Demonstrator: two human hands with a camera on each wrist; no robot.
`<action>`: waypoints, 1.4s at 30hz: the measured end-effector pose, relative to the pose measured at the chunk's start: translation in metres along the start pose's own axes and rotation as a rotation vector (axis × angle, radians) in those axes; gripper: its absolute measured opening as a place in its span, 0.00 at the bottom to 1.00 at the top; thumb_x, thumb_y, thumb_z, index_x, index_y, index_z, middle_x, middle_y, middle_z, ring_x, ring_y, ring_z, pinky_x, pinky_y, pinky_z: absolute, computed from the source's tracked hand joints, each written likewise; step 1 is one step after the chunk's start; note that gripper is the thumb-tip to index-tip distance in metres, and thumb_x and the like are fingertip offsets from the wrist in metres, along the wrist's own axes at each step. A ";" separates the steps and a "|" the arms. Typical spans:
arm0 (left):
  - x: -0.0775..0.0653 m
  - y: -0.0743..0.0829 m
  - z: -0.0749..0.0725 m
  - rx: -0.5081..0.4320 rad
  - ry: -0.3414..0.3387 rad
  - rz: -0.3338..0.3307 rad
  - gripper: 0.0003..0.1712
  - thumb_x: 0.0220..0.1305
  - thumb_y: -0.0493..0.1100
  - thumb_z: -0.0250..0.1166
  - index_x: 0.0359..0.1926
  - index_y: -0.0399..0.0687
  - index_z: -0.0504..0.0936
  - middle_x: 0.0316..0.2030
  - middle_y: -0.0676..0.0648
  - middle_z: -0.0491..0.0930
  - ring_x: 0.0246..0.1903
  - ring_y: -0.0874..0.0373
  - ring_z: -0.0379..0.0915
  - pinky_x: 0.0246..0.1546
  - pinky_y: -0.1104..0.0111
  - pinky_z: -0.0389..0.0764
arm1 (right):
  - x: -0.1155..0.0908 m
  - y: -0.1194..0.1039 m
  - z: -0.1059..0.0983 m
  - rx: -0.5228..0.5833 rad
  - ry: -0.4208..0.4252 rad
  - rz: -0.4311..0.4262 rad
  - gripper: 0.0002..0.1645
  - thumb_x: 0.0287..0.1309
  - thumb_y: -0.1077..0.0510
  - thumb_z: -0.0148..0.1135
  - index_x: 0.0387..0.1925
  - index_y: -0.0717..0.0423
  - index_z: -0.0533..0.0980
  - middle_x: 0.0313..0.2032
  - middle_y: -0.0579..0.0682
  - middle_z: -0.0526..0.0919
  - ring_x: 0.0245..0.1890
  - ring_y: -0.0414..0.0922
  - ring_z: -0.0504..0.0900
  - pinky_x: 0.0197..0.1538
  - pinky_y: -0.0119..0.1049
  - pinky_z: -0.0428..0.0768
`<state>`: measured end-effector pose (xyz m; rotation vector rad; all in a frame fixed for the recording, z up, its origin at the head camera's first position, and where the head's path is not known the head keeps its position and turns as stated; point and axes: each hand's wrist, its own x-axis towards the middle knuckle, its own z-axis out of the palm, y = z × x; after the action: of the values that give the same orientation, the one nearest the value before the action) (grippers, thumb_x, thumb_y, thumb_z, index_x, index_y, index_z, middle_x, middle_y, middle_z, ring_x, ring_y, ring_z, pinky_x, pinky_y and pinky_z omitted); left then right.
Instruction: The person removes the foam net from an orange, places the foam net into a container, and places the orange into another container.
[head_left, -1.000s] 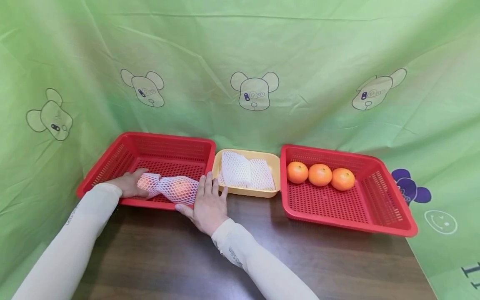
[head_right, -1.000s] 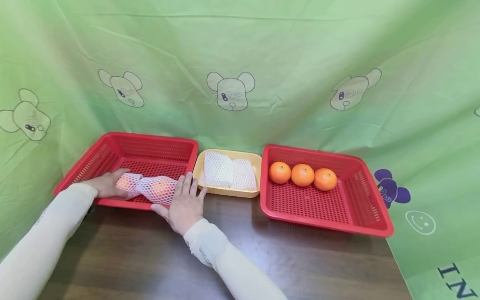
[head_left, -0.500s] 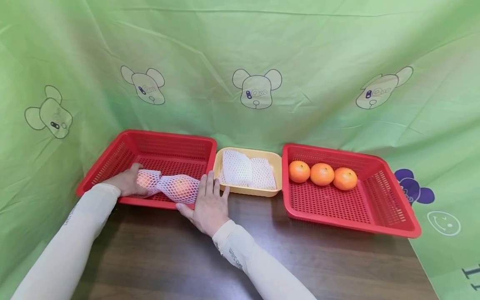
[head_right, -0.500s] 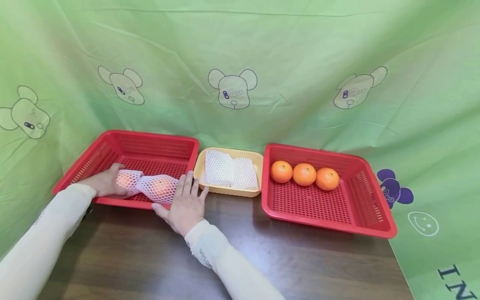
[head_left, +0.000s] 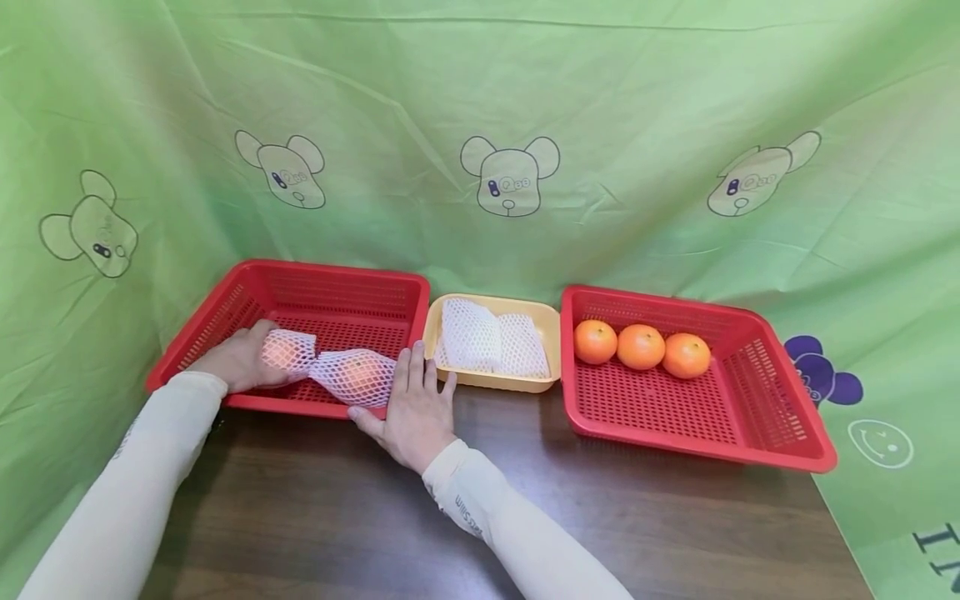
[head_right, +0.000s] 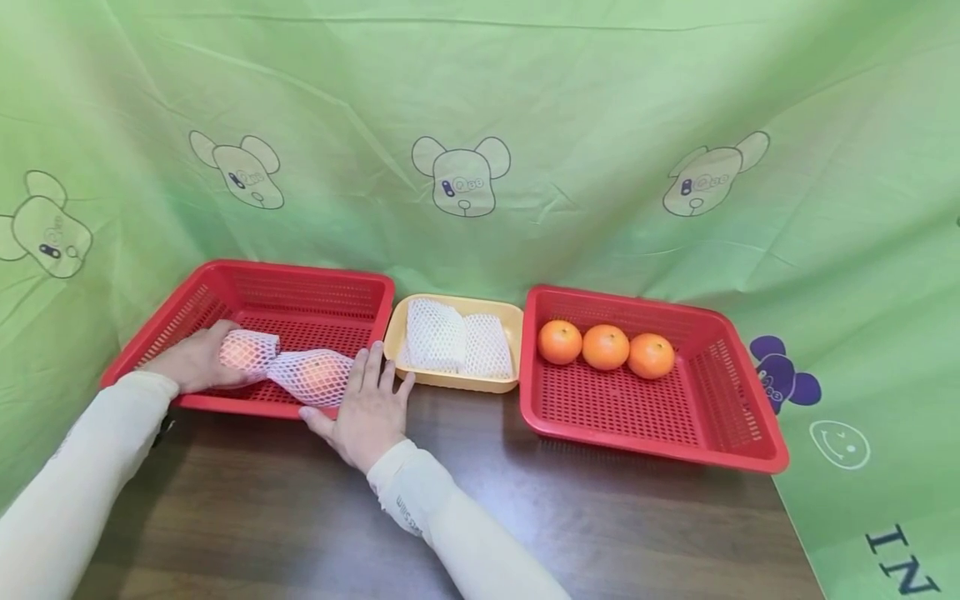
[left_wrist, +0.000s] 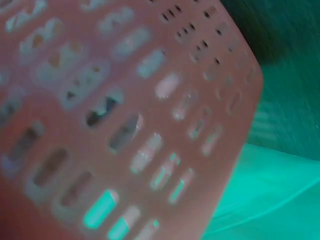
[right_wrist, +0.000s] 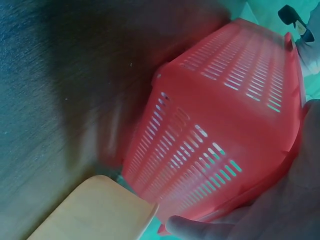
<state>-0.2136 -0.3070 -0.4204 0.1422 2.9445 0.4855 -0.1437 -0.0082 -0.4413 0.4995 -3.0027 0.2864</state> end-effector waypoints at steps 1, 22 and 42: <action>-0.001 0.000 -0.001 -0.002 0.015 0.001 0.69 0.45 0.74 0.74 0.70 0.32 0.54 0.53 0.19 0.68 0.52 0.25 0.70 0.49 0.38 0.73 | 0.000 0.000 0.000 0.000 0.000 0.001 0.67 0.59 0.15 0.37 0.79 0.62 0.48 0.78 0.60 0.47 0.74 0.58 0.59 0.69 0.65 0.55; -0.028 0.003 -0.035 -0.184 0.220 0.000 0.63 0.52 0.66 0.75 0.77 0.45 0.50 0.60 0.25 0.58 0.50 0.31 0.65 0.44 0.34 0.70 | 0.000 -0.002 -0.002 0.006 0.000 -0.004 0.67 0.59 0.15 0.37 0.79 0.62 0.48 0.78 0.60 0.48 0.75 0.59 0.56 0.68 0.64 0.59; -0.079 0.068 -0.022 -0.266 0.343 0.198 0.53 0.50 0.51 0.81 0.70 0.40 0.60 0.58 0.38 0.69 0.51 0.42 0.69 0.48 0.43 0.73 | -0.010 0.017 -0.011 0.184 -0.053 -0.027 0.69 0.55 0.18 0.54 0.80 0.60 0.44 0.79 0.59 0.45 0.77 0.58 0.49 0.71 0.61 0.55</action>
<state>-0.1352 -0.2588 -0.3667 0.3519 3.1672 1.0174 -0.1392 0.0129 -0.4343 0.5715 -3.0340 0.5589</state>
